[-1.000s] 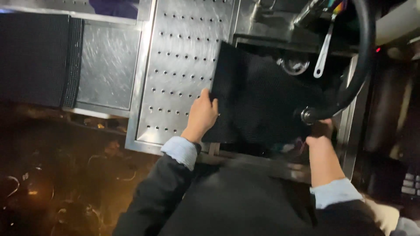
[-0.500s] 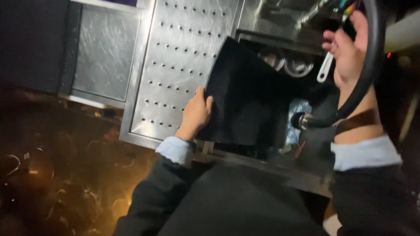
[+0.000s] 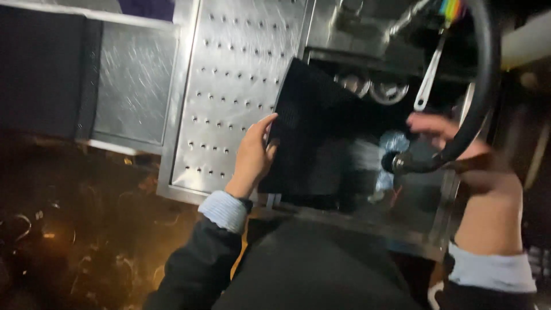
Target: The person washes several black rubber mats one by one using a handheld spray nozzle in a commercial kitchen sink. They rinse each mat thoroughly, flip it to clean both sides, and place the cleaned mats on a stainless steel drying rack.
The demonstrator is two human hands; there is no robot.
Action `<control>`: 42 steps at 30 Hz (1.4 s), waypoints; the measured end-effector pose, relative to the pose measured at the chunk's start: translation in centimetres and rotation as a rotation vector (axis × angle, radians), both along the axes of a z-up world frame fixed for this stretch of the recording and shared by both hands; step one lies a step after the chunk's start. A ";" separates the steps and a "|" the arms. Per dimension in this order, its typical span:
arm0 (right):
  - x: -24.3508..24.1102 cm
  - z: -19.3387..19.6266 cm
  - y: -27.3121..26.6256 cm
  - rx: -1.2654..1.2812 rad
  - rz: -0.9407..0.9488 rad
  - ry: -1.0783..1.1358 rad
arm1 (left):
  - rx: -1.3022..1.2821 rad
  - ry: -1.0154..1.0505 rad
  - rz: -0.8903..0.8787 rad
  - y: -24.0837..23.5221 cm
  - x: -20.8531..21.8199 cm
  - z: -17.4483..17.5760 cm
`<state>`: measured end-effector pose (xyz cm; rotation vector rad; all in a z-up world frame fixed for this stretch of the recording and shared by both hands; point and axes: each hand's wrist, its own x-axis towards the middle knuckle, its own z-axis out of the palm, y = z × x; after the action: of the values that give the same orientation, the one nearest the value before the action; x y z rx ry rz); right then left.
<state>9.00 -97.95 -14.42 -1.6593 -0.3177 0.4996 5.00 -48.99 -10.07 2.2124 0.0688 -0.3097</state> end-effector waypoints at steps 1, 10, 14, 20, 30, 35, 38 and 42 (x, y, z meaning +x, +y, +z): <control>-2.3 3.9 2.9 -0.131 0.135 0.004 | 0.060 -0.028 -0.033 -0.2 -0.2 -0.7; -4.8 3.9 15.7 -0.263 -0.285 -0.435 | 0.255 0.117 -0.267 -7.8 -0.7 0.4; 0.2 5.9 20.3 -0.185 -0.269 -0.700 | 0.344 0.098 -0.277 -7.7 -0.9 -1.8; 0.0 8.8 25.2 -0.417 -0.273 -0.417 | 0.327 0.080 -0.331 -7.1 0.2 -5.5; -5.9 7.5 20.7 -0.349 -0.114 -0.189 | 0.358 0.129 -0.411 -7.3 0.8 -2.6; -2.8 6.8 22.1 -0.266 -0.321 -0.454 | 0.409 0.162 -0.375 -6.7 0.2 -3.5; 0.1 6.1 23.3 -0.064 -0.361 -0.590 | 0.429 0.144 -0.409 -6.3 0.5 -3.9; -2.1 7.2 24.3 -0.192 -0.298 -0.520 | 0.447 0.152 -0.415 -6.4 0.7 -4.1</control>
<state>6.89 -73.67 -7.19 -1.9722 -0.4005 -0.1383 5.70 -55.43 -14.16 2.6336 -0.2675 -0.7530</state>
